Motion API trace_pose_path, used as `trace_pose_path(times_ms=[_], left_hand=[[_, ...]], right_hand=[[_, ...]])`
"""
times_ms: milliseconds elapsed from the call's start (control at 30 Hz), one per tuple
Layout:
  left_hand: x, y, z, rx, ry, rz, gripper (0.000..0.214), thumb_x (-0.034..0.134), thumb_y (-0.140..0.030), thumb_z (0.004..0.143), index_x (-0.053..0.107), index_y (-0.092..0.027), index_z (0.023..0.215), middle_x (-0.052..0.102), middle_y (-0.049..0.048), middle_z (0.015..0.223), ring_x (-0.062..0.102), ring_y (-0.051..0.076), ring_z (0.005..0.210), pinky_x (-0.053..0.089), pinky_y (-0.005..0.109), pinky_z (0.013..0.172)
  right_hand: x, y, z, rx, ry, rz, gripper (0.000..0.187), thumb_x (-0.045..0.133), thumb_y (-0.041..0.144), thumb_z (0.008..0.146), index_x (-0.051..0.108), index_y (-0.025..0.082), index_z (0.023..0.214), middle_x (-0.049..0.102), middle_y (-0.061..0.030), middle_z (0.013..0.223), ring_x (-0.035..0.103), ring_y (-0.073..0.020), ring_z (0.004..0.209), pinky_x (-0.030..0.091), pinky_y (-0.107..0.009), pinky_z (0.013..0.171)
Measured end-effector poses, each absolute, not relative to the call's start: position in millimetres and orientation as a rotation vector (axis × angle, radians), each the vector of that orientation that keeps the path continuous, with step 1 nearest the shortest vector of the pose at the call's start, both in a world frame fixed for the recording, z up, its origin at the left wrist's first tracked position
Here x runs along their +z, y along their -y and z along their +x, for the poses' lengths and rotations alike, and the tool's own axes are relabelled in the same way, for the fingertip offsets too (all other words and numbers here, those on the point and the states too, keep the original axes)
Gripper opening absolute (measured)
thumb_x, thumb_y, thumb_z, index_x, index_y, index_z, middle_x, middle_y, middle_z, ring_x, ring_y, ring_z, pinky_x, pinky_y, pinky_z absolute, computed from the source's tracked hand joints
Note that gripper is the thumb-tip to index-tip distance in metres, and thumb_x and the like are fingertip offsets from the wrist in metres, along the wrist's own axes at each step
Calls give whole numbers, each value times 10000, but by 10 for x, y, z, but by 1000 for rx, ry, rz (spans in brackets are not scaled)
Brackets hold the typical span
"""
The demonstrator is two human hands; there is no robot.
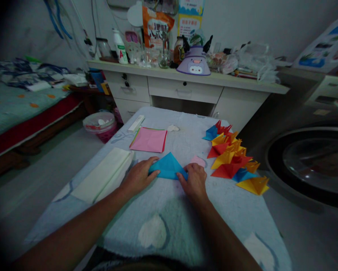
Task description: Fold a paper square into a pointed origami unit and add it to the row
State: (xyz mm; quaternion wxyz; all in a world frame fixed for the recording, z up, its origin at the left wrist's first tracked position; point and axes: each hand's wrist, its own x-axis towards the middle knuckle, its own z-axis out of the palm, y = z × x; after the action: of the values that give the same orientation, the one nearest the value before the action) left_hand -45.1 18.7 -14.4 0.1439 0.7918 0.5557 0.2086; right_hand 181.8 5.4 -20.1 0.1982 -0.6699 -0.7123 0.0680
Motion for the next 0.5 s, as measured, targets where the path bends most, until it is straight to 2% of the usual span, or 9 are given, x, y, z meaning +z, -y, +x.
trace_pose_path(times_ms=[233, 367, 500], left_hand=[[-124, -181, -416, 592, -1675, 2361, 357, 568, -289, 891, 552, -174, 1228, 637, 93, 1125, 566, 258, 1050, 431, 386, 938], [-118, -188, -422, 623, -1712, 2386, 312, 576, -353, 889, 615, -181, 1147, 601, 95, 1104, 511, 263, 1034, 406, 403, 931], [-143, -215, -433, 665, -1684, 2328, 356, 614, -417, 858, 613, -176, 1119, 596, 93, 1101, 493, 270, 1028, 391, 413, 910]], right_hand=[[-241, -71, 1799, 113, 1992, -1907, 246, 640, 420, 835, 650, 195, 935, 616, -93, 985, 513, -283, 961, 352, -390, 814], [-286, -68, 1800, 65, 1988, -1866, 273, 632, 417, 835, 639, 208, 1010, 613, -91, 1012, 508, -286, 966, 345, -406, 818], [-311, -63, 1803, 26, 2011, -1812, 267, 631, 414, 835, 638, 202, 998, 612, -101, 1006, 509, -295, 954, 350, -418, 802]])
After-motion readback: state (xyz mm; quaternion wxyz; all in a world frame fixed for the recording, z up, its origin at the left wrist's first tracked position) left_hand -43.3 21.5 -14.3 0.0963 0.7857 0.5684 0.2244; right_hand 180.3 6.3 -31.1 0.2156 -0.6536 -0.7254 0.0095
